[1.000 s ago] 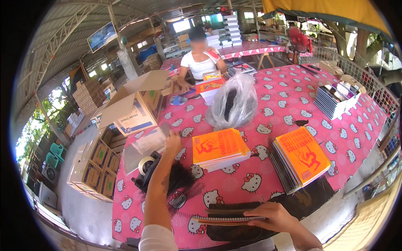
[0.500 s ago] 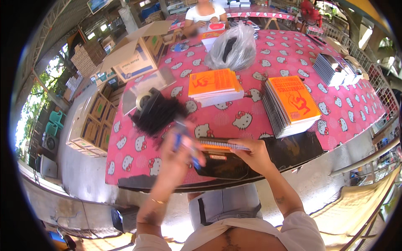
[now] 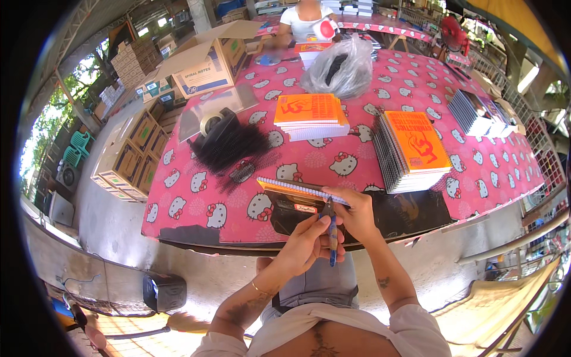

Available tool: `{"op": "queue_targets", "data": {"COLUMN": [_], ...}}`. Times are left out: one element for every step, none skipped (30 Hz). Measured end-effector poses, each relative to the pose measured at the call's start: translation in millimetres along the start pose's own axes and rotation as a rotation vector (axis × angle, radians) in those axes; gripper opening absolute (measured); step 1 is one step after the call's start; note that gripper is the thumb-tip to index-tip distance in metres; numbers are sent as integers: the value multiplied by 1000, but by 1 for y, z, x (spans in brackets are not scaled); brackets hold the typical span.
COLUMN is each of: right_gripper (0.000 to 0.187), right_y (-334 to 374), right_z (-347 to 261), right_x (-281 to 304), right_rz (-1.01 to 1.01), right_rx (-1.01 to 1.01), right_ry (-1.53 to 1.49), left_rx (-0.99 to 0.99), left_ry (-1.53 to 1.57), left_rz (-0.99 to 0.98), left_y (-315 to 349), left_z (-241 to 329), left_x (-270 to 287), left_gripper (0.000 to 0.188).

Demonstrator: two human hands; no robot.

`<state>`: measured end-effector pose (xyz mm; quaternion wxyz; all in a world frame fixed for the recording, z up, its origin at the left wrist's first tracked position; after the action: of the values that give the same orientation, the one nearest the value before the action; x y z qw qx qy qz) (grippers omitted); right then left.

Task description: The person tapes black plastic spines onto the edges of notebooks and then stacks the taped books onto a pile on the table.

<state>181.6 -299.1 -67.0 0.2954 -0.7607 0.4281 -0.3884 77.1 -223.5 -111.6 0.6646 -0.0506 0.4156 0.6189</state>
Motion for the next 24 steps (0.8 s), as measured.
{"op": "queue_targets", "data": {"right_gripper": [45,44,44,44,40,36,36,34,33,33,32,31,31,28,25,25,23,21,21,21,20,20,21,21], "right_y": [0,-1,-1,-3,-5,-6,-10,-18,-20,-24,-21,-19,-20,-18,-16,-17,-18,-19,-18,-17,-16,-16,-15,-15], "right_z": [-1,0,1,-1,0,1,-2,-12,-15,-20,-13,-7,-9,-5,0,-2,-4,-6,-5,-4,-3,-4,-3,-2], "right_x": [0,-1,-1,0,-1,-2,-1,7,11,14,16,14,16,14,10,10,10,11,11,11,10,10,11,12], "right_rz": [-1,-16,-32,-31,-60,-88,-86,-40,-14,11,-27,-67,-60,-80,-102,-96,-73,-50,-42,-43,-44,-40,-39,-40], "right_rx": [1,-34,-68,-65,-103,-141,-141,-61,-21,24,-23,-66,-62,-131,-197,-190,-197,-203,-204,-205,-209,-212,-239,-262], "right_ry": [-3,-7,-10,-13,-27,-40,-43,-12,4,14,8,-6,-2,-2,-5,-8,-19,-30,-24,-12,-2,-2,3,5], "left_rx": [-21,-43,-45,-58,-71,-75,-62,-50,-142,-237,-395,-557,-548,-531,-537,-606,-677,-685,-900,-1107,-1225,-1339,-1453,-1382], "left_ry": [-3,-7,-6,11,28,26,-122,-273,-449,-627,-946,-1262,-1455,-1645,-1647,-1725,-1801,-1806,-1714,-1612,-1558,-1579,-1591,-1636], "left_rz": [-4,-8,-6,-110,-214,-211,-62,84,234,391,599,816,974,1139,1146,1207,1266,1270,1249,1216,1131,1054,968,913], "left_y": [-1,-2,-3,-3,0,7,18,28,39,54,70,87,93,96,92,94,97,94,95,99,99,97,93,80], "left_z": [-1,-1,-4,-4,-4,-6,-4,-1,7,17,38,55,60,61,61,67,72,74,83,91,96,101,107,115], "left_x": [0,1,6,0,-7,-5,1,11,32,57,79,98,128,149,160,156,152,152,128,102,79,48,17,-8], "left_gripper": [42,41,41,43,45,45,47,49,48,47,44,41,38,35,35,34,33,33,31,30,33,35,37,38]}}
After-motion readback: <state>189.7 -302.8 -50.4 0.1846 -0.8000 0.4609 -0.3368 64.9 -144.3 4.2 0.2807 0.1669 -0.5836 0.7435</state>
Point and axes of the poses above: each hand's wrist, its own y-axis away from the middle knuckle, its own x-axis out of the back of the hand, z = x × y, the point moved 9 cm from there along -y, towards the middle knuckle, and after that the axes turned 13 degrees about x, right-handed, at the moved point
